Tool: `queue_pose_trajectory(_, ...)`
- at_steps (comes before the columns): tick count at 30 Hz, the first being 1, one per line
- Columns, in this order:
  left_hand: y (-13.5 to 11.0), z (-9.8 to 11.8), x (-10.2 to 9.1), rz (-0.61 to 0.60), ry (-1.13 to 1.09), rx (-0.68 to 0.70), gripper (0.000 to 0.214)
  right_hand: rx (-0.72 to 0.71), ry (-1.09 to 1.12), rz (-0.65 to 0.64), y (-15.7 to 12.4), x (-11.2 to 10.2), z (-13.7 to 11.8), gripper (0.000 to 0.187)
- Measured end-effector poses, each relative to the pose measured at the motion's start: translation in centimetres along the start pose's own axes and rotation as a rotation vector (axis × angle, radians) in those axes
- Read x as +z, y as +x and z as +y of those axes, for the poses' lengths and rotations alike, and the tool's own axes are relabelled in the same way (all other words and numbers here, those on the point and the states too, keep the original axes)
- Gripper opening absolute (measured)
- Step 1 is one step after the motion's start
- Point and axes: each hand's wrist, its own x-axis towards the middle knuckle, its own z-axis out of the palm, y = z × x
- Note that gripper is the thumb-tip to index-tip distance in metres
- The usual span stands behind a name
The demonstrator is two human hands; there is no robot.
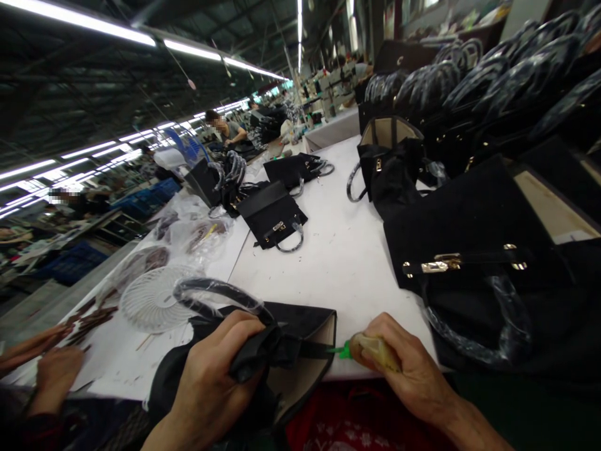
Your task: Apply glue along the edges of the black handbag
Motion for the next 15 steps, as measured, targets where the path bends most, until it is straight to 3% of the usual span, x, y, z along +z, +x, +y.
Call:
queue_pose_trajectory(4, -0.2, 0.1, 0.0, 0.007, -0.001, -0.002, 0.036, -0.024, -0.051, 0.070, 0.0, -0.1, -0.1, 0.007)
queue_pose_trajectory(8, -0.2, 0.2, 0.1, 0.017, -0.003, 0.015, 0.034, 0.030, 0.024, -0.043, -0.3, -0.2, 0.1, 0.012)
queue_pose_trajectory(12, -0.6, 0.3, 0.2, 0.034, -0.021, 0.032, 0.033, 0.072, -0.021, 0.112, -0.8, -0.3, 0.2, 0.011)
queue_pose_trajectory(15, -0.9, 0.4, 0.2, 0.028, -0.021, 0.032, 0.033, 0.175, 0.058, 0.032, -1.2, 0.0, -0.3, 0.015)
